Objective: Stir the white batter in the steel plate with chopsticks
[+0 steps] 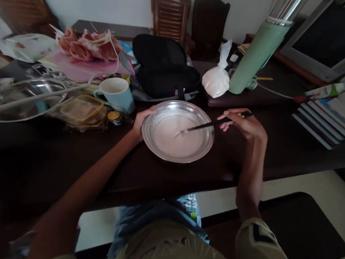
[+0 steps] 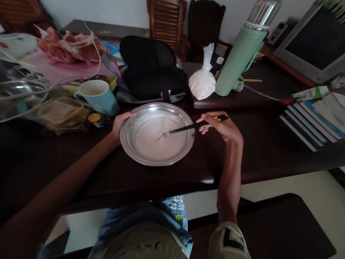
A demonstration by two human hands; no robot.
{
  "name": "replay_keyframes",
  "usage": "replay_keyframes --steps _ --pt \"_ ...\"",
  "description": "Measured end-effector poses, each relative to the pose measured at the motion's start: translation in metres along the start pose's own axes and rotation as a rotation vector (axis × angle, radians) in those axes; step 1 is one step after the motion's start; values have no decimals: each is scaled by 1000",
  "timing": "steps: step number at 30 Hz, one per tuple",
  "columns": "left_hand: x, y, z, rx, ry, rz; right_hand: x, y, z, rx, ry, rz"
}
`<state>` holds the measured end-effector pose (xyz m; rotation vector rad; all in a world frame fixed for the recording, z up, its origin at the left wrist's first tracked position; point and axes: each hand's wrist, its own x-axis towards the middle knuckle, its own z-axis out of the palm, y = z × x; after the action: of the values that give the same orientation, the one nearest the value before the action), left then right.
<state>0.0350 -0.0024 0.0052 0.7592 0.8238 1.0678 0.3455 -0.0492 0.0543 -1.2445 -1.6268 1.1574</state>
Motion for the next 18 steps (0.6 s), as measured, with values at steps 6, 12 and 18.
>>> replay_keyframes --steps 6,12,18 --pt "0 1 1 -15 7 -9 0 0 1 -41 -160 -2" --pt "0 0 1 -14 -35 -4 1 0 5 -36 -161 -33" --pt "1 1 1 -2 3 -12 0 0 0 -15 -18 -47"
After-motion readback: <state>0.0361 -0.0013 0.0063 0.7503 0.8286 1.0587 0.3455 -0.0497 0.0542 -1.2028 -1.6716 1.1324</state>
